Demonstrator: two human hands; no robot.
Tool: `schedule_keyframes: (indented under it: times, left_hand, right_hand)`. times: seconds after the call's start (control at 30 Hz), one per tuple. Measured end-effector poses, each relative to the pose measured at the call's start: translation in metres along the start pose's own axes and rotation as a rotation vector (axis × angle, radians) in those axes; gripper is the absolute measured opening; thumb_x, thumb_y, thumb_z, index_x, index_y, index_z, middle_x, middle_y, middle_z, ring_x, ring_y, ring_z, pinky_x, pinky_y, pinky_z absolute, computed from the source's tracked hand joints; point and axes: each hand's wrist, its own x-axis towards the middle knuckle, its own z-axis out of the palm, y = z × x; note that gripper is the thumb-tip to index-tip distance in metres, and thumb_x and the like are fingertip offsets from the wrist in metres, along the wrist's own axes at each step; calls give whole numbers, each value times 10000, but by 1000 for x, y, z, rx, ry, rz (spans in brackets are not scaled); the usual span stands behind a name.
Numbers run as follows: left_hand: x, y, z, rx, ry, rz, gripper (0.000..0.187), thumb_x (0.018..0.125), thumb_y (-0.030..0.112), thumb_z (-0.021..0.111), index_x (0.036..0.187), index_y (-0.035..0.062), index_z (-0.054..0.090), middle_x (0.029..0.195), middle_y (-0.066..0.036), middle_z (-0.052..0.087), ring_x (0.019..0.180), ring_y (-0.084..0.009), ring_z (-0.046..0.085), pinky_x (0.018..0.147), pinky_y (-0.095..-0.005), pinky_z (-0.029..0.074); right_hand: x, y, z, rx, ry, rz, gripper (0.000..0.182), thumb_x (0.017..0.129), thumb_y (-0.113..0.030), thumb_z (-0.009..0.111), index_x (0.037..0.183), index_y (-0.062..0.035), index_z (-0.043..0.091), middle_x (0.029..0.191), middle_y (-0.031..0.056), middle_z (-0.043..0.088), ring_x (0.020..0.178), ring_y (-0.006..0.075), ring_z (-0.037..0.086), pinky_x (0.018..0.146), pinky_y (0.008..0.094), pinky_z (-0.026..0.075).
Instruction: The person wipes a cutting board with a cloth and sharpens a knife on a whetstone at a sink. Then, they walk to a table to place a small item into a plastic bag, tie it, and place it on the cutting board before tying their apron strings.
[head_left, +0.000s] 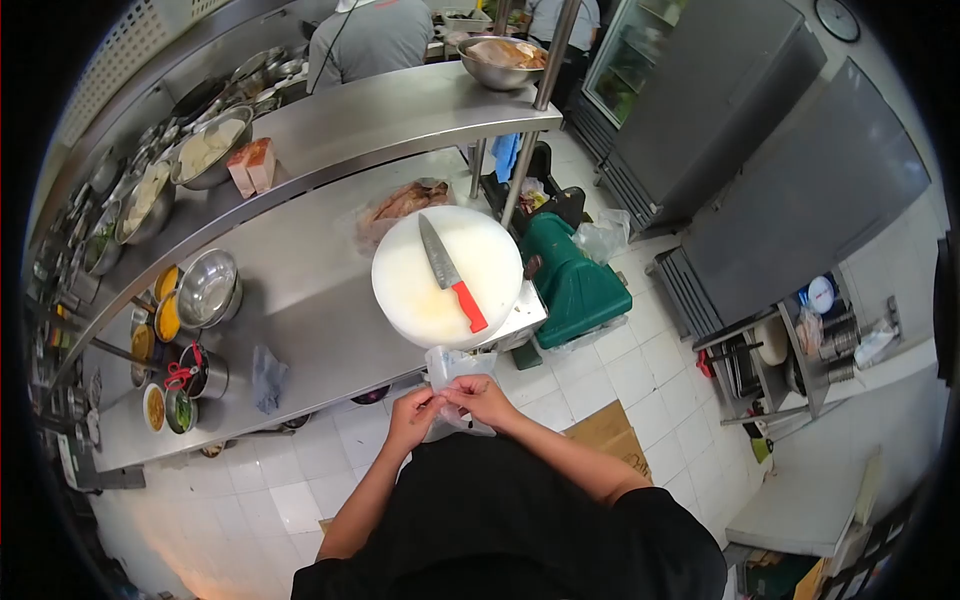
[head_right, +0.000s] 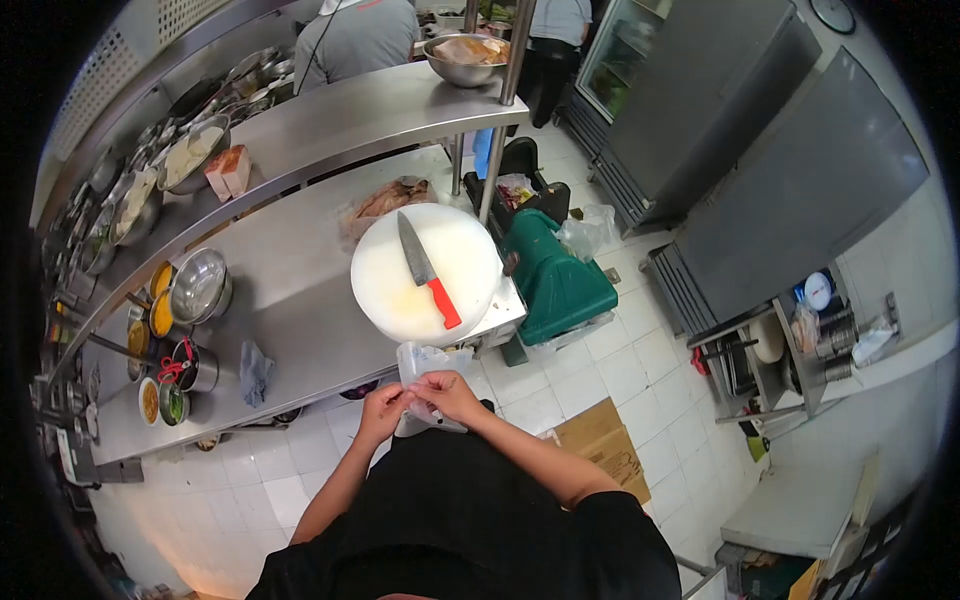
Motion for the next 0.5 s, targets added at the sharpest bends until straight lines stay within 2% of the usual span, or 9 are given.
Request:
schedule_keyframes:
  times: [0.07, 0.17, 0.2, 0.3, 0.33, 0.43, 0.47, 0.5]
  left_hand:
    - [-3, -12, -11, 45, 22, 35, 171, 1004, 105, 682, 1118, 5, 762, 968, -50, 739, 889, -106, 676, 781, -273, 542]
    - [-7, -26, -19, -284, 167, -78, 160, 1007, 83, 659, 1109, 5, 756, 949, -43, 740, 850, -118, 684, 795, -277, 541]
    - [-8, -44, -26, -398, 132, -61, 212, 1013, 76, 638, 1204, 15, 707, 1040, -41, 734, 953, -128, 691, 871, -292, 539]
    - [-14, -14, -39, -615, 102, -321, 338, 1013, 85, 641, 1344, 29, 606, 1185, -55, 698, 1111, -132, 659, 964, -312, 523]
    - [-15, -14, -43, -641, 13, -403, 454, 1009, 116, 675, 1425, 23, 519, 1299, -65, 649, 1215, -136, 611, 1009, -328, 509]
    - [-14, -17, -20, -608, -37, -277, 454, 1023, 190, 697, 1430, 74, 534, 1277, -58, 667, 1185, -163, 633, 974, -338, 526]
    - [-11, -21, -11, -491, 16, -166, 455, 1024, 225, 712, 1417, 64, 549, 1236, -54, 683, 1163, -158, 638, 955, -321, 526]
    - [-11, -25, -11, -527, 22, -194, 431, 1029, 219, 703, 1403, 64, 556, 1212, -49, 687, 1154, -157, 638, 958, -319, 525]
  right_hand:
    - [-8, 9, 9, 64, 52, 52, 182, 1036, -215, 706, 978, -48, 748, 847, -2, 738, 720, 77, 657, 648, 256, 542]
    - [-16, 18, 8, 134, 140, 88, 180, 1048, -201, 683, 1026, -36, 753, 902, 28, 770, 778, 102, 703, 683, 269, 574]
    - [-18, 22, 9, 157, 167, 93, 180, 1050, -193, 677, 1035, -30, 752, 915, 38, 778, 796, 107, 715, 691, 273, 580]
    - [-16, 22, 16, 63, 234, 41, 208, 1046, -182, 672, 1034, 10, 751, 902, 58, 767, 791, 132, 729, 703, 283, 599]
    - [-14, 19, 17, -48, 176, 38, 200, 1047, -151, 653, 1069, 23, 749, 910, 67, 767, 805, 141, 732, 722, 300, 606]
    - [1, 16, 28, -407, 61, -86, 217, 1049, -154, 650, 1082, 37, 748, 902, 79, 763, 819, 152, 738, 759, 330, 616]
    - [5, 15, 31, -285, 42, -59, 213, 1053, -155, 645, 1099, 28, 745, 950, 91, 767, 862, 160, 740, 797, 332, 613]
    - [7, 13, 33, -162, 25, -32, 211, 1058, -157, 640, 1115, 19, 742, 998, 103, 771, 905, 168, 742, 835, 334, 611]
